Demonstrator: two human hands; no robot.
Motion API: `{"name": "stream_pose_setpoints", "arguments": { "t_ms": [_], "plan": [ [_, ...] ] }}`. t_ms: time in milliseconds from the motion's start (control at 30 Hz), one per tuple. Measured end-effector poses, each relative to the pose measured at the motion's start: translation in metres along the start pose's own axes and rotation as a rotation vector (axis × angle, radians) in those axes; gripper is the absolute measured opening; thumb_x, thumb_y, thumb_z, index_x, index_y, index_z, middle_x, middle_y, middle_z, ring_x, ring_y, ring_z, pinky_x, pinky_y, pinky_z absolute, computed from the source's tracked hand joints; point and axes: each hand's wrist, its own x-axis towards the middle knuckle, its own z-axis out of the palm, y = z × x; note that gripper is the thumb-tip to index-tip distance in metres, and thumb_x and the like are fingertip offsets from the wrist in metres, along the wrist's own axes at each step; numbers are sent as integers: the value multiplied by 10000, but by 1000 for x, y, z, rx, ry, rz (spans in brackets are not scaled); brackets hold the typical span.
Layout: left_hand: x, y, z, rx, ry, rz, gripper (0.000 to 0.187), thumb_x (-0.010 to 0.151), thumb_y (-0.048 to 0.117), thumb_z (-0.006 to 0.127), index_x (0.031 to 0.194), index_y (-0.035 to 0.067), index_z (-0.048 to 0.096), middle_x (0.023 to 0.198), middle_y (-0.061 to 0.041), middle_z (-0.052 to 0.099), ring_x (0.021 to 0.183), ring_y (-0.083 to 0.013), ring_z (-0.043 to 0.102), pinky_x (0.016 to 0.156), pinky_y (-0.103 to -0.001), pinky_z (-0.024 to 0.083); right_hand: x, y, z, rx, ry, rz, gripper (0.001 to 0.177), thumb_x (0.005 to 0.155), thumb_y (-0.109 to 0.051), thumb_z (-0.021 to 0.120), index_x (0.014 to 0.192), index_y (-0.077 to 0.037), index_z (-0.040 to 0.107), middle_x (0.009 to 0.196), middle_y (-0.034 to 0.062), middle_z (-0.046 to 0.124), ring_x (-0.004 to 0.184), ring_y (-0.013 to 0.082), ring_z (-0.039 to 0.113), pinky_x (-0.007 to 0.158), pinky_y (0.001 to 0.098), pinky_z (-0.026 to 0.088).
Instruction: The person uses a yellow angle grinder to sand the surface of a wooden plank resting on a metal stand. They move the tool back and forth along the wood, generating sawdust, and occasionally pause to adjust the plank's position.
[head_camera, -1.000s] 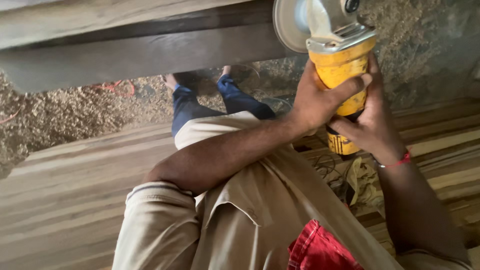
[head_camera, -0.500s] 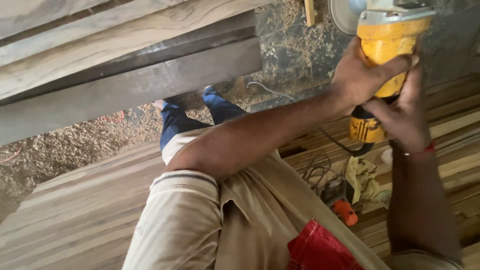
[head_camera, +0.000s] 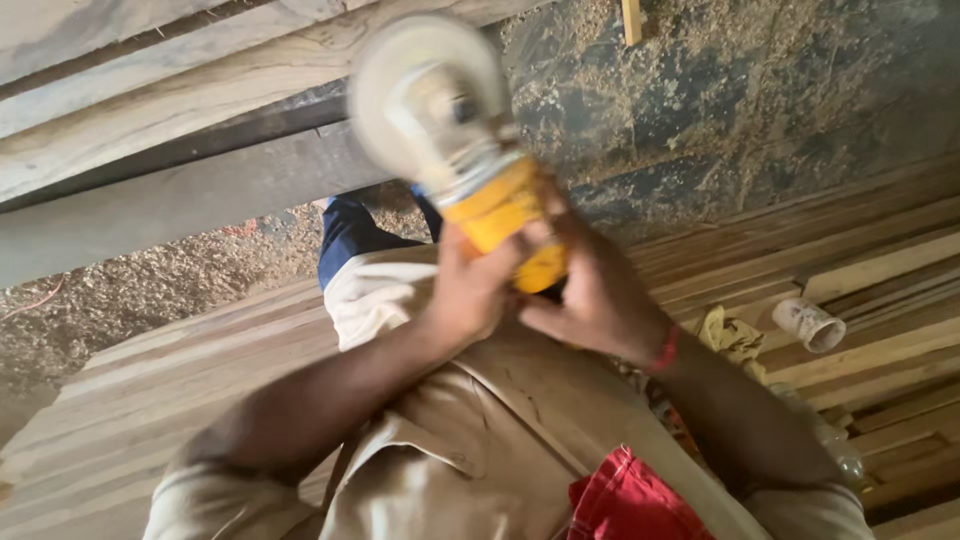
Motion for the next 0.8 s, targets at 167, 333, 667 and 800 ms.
{"name": "stream_pose_setpoints", "arguments": {
  "t_ms": [167, 333, 667, 800],
  "plan": [
    [-4, 0, 0, -10, 72, -29, 420, 995, 28, 676, 1389, -25, 541, 1196, -126, 660, 1078, -203, 653, 949, -351, 556, 3, -7, -2, -15, -5, 17, 984, 759, -188, 805, 1518, 75, 238, 1490, 311, 415, 1315, 414, 537, 1060, 460, 507],
    [48, -84, 36, -200, -172, 28, 525, 1029, 130, 713, 1462, 13, 440, 1216, -130, 648, 1115, -225, 674, 1004, -380, 598, -40, 50, -49, -68, 96, 64, 848, 875, -208, 766, 1537, -78, 253, 1392, 182, 467, 1243, 311, 597, 1055, 424, 597],
    [137, -141, 131, 449, -139, -233, 796, 764, 394, 810, 1354, -24, 479, 1216, -176, 719, 1083, -259, 747, 967, -340, 614, -72, 65, -125, 174, 344, 316, 973, 911, 116, 664, 1686, -78, 107, 1565, 192, 428, 1434, 299, 504, 1188, 422, 517],
    [119, -119, 108, 409, -40, -288, 836, 767, 372, 826, 1383, -4, 404, 1251, -181, 675, 1108, -252, 714, 970, -352, 596, -63, 49, -103, 187, 295, 294, 1016, 892, 100, 678, 1696, -76, 81, 1603, 185, 399, 1473, 298, 488, 1241, 437, 512]
  ]
}}
